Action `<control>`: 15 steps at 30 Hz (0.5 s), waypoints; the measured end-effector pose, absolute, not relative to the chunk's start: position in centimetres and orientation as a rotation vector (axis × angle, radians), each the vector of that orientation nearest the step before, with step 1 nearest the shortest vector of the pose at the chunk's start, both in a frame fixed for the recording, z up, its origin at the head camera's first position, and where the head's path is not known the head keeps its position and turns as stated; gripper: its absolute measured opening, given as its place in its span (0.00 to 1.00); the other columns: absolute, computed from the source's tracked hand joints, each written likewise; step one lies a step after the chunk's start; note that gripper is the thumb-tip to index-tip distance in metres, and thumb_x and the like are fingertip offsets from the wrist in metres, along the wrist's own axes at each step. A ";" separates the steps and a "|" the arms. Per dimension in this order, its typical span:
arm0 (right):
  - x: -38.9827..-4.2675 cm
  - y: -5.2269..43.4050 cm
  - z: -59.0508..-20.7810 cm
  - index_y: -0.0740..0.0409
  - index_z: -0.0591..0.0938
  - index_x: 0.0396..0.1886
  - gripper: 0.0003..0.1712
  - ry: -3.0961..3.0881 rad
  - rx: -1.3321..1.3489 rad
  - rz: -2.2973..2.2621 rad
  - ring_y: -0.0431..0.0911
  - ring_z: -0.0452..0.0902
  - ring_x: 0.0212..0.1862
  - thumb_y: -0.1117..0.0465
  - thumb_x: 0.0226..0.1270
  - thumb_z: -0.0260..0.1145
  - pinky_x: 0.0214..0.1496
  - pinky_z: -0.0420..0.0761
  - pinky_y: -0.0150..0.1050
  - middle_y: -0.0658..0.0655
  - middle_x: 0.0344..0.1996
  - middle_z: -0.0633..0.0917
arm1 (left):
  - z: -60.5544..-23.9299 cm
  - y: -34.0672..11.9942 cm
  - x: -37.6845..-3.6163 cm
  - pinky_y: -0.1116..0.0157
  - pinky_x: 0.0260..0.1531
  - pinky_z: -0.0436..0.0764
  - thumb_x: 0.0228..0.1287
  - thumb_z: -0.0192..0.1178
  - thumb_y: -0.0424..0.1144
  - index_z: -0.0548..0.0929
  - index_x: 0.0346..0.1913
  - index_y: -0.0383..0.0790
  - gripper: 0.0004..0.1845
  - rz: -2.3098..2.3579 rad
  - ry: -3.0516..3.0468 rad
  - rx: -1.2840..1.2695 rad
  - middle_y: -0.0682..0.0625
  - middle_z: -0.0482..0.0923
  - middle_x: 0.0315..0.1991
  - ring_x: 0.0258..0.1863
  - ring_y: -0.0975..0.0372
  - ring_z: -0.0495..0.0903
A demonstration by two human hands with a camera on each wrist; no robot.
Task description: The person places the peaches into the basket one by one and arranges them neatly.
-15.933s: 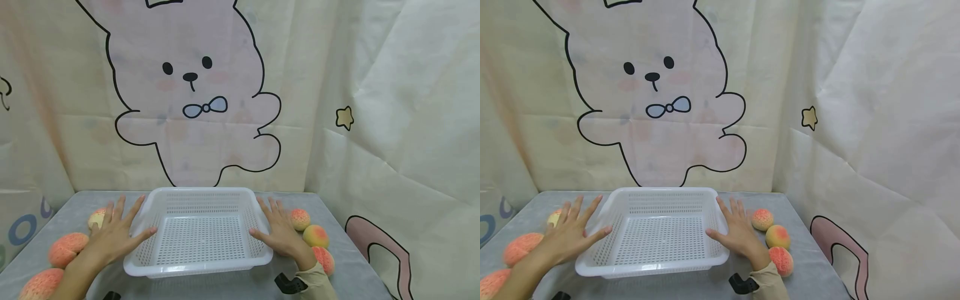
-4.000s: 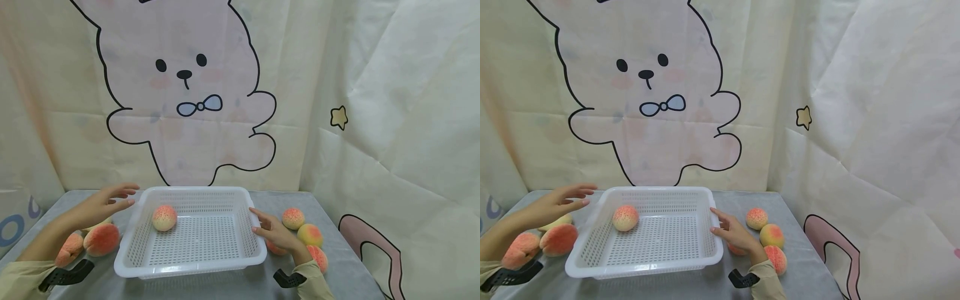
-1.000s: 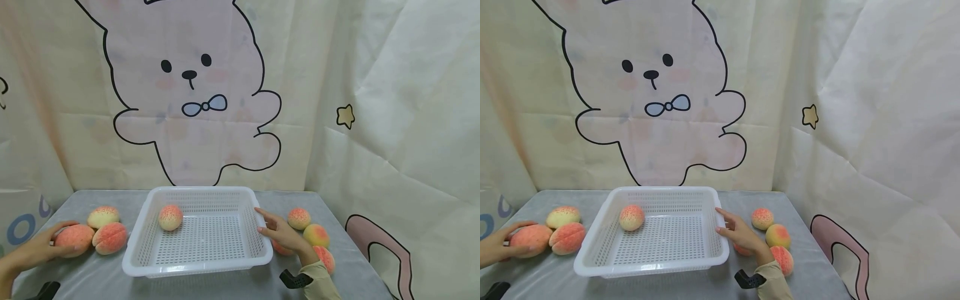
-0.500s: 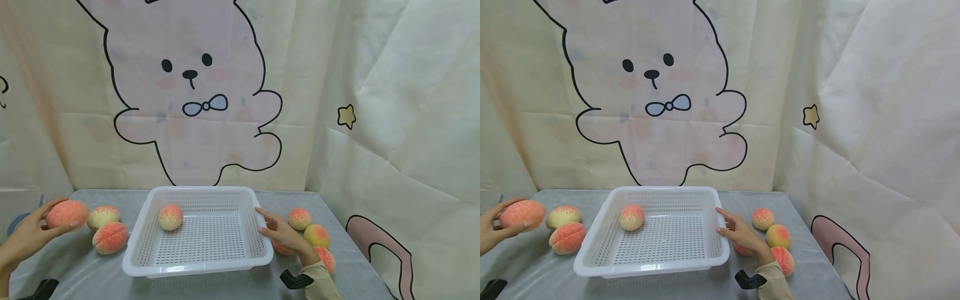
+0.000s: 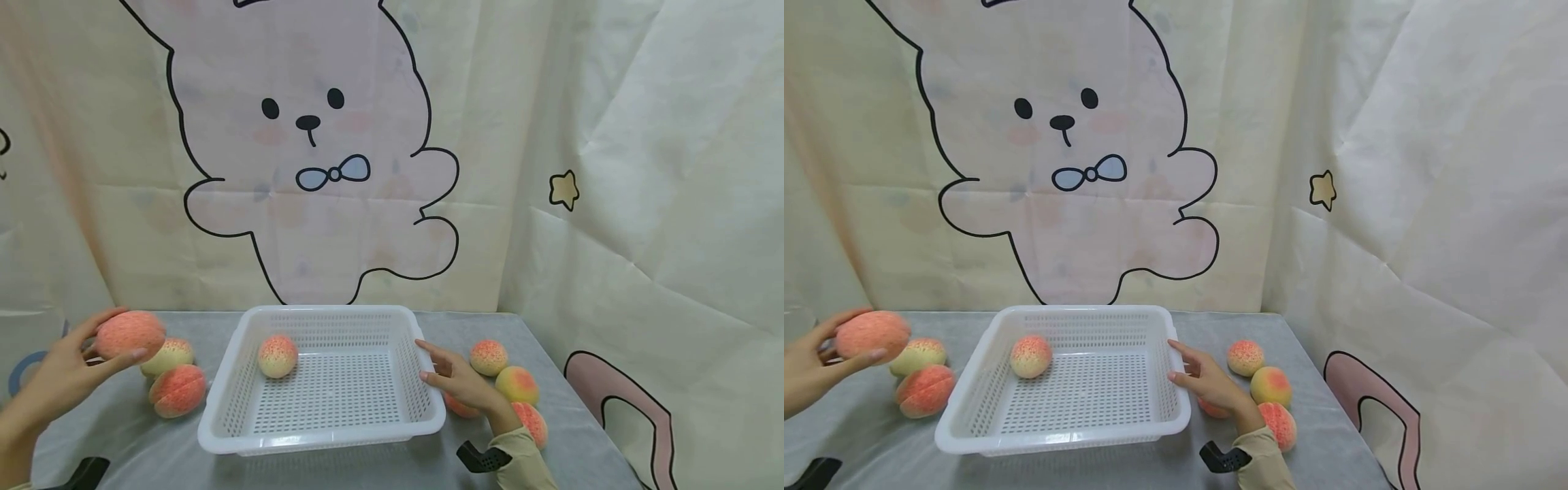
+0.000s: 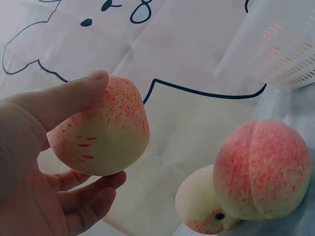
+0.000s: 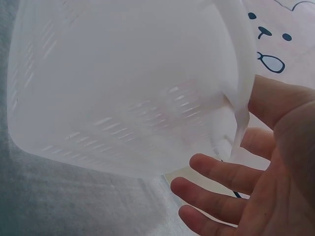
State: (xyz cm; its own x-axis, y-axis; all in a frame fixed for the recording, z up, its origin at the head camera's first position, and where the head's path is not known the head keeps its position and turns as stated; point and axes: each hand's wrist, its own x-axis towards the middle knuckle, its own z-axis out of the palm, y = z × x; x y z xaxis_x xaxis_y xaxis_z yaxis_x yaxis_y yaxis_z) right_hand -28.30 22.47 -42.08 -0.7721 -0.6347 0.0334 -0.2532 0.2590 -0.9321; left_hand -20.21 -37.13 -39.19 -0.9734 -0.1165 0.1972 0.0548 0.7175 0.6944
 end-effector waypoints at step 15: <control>-28.3 22.4 -42.2 0.57 0.52 0.82 0.40 2.205 -0.813 -1.510 0.64 0.74 0.67 0.60 0.78 0.59 0.56 0.84 0.40 0.73 0.73 0.67 | -39.5 -35.6 -21.3 0.65 0.28 0.79 0.68 0.66 0.52 0.51 0.79 0.36 0.48 -1.088 -2.747 -0.063 0.25 0.66 0.65 0.41 0.61 0.84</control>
